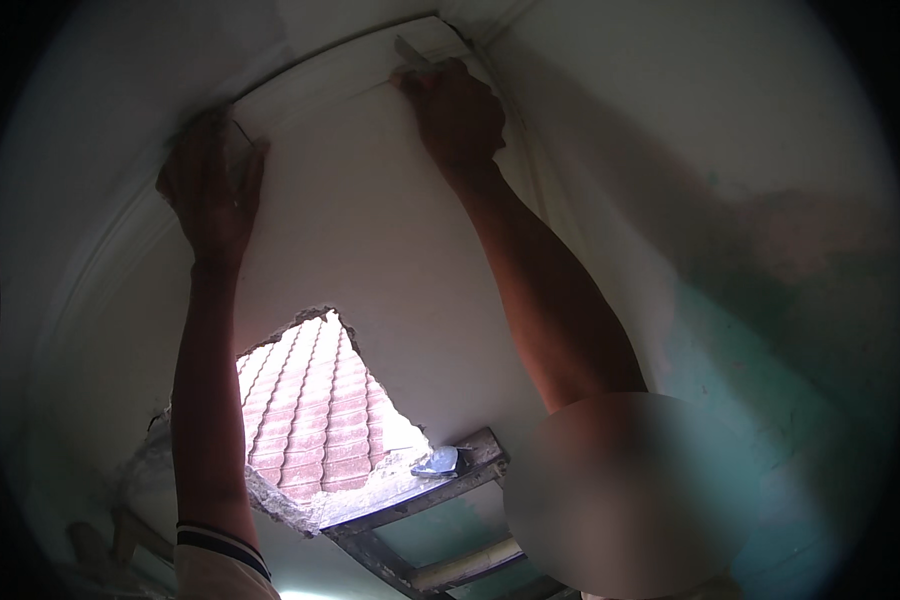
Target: The person prepares a white cornice piece by rubbing its edge, then carries it to a wall and aligns it near the ceiling. They use a pencil to mark the wall along the cornice profile and adjust the piece to fit the corner.
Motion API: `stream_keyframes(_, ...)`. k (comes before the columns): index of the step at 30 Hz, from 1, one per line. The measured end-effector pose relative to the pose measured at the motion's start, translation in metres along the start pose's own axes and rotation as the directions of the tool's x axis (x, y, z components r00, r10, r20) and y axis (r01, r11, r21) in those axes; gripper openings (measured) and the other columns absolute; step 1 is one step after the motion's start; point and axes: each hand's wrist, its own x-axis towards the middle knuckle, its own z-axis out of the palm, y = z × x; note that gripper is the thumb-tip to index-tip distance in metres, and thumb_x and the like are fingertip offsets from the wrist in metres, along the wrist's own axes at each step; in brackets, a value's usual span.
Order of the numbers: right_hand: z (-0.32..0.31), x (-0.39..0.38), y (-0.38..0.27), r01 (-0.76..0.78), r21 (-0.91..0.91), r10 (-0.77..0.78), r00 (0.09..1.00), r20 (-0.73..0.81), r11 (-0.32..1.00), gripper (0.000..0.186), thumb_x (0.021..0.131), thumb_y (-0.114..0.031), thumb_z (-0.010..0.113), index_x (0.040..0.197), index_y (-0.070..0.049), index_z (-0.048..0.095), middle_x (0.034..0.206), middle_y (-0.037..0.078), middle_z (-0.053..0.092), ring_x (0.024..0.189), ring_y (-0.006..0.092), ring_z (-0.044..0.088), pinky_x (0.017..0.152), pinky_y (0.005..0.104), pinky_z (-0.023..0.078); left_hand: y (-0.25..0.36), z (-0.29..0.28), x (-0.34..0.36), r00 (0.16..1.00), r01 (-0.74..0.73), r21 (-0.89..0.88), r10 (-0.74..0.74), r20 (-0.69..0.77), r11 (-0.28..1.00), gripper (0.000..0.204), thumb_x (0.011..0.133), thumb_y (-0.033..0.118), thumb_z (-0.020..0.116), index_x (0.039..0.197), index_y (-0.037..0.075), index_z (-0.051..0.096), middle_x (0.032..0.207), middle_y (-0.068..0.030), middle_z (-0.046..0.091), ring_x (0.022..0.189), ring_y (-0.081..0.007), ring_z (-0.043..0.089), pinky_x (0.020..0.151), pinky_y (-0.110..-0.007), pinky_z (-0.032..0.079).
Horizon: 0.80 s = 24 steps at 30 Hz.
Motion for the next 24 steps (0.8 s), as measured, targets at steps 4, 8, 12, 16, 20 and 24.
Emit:
stream_keyframes(4,-0.003,-0.001,-0.002,-0.009,0.006,0.009,1.0,0.011,1.0,0.052,0.086,-0.058,0.074,0.099,-0.008,0.07,0.093,0.01,0.076,0.092,0.0319,0.074,0.084,0.0472,0.056,0.001,-0.001,0.002,1.0,-0.006,0.001,0.006,-0.012,1.0,0.056,0.091,0.033,0.079,0.139,0.011,0.061,0.134,-0.0091,0.064,0.125,-0.0275,0.059,0.107,-0.045,0.037)
stream_keyframes(8,0.0,-0.003,-0.005,-0.043,0.06,0.046,0.998,-0.053,0.997,0.048,0.085,-0.054,0.077,0.098,-0.008,0.069,0.096,0.008,0.075,0.095,0.031,0.073,0.086,0.0483,0.055,-0.002,0.002,0.001,0.999,-0.012,-0.028,0.011,-0.031,1.0,0.055,0.091,0.032,0.079,0.139,0.011,0.062,0.132,-0.0095,0.065,0.124,-0.0277,0.059,0.107,-0.046,0.038)
stream_keyframes(12,0.002,-0.002,-0.005,0.017,0.101,-0.008,0.996,-0.086,0.995,0.046,0.086,-0.05,0.078,0.103,-0.009,0.069,0.105,0.009,0.07,0.1,0.031,0.071,0.087,0.0501,0.055,-0.001,0.001,0.001,1.0,0.001,-0.025,-0.001,-0.017,1.0,0.055,0.091,0.032,0.079,0.14,0.012,0.062,0.132,-0.0098,0.065,0.124,-0.028,0.059,0.107,-0.047,0.038)
stream_keyframes(16,0.017,0.007,0.008,0.15,-0.018,-0.15,0.972,-0.182,0.989,0.066,0.084,-0.052,0.08,0.127,-0.004,0.066,0.099,0.007,0.07,0.105,0.0252,0.065,0.092,0.043,0.053,-0.001,0.004,0.002,0.999,-0.014,-0.017,0.013,-0.037,1.0,0.056,0.092,0.033,0.078,0.141,0.013,0.061,0.133,-0.01,0.064,0.125,-0.0283,0.059,0.107,-0.048,0.038)
stream_keyframes(20,0.013,0.0,0.004,0.137,0.024,-0.135,0.988,-0.076,0.99,0.064,0.087,-0.048,0.078,0.136,-0.011,0.06,0.128,0.018,0.057,0.104,0.0356,0.069,0.092,0.05,0.056,-0.002,0.004,0.0,1.0,-0.003,-0.012,0.003,-0.024,1.0,0.056,0.093,0.034,0.078,0.142,0.013,0.06,0.134,-0.0098,0.064,0.126,-0.0285,0.058,0.107,-0.048,0.038)
stream_keyframes(24,0.013,0.001,0.005,0.151,0.025,-0.148,0.984,-0.103,0.988,0.079,0.086,-0.052,0.079,0.149,-0.012,0.052,0.129,0.018,0.058,0.107,0.0351,0.069,0.093,0.0499,0.056,-0.002,0.004,0.0,0.999,0.0,-0.039,-0.001,-0.037,0.999,0.057,0.092,0.034,0.078,0.143,0.014,0.06,0.134,-0.0095,0.064,0.127,-0.0283,0.058,0.107,-0.049,0.038)
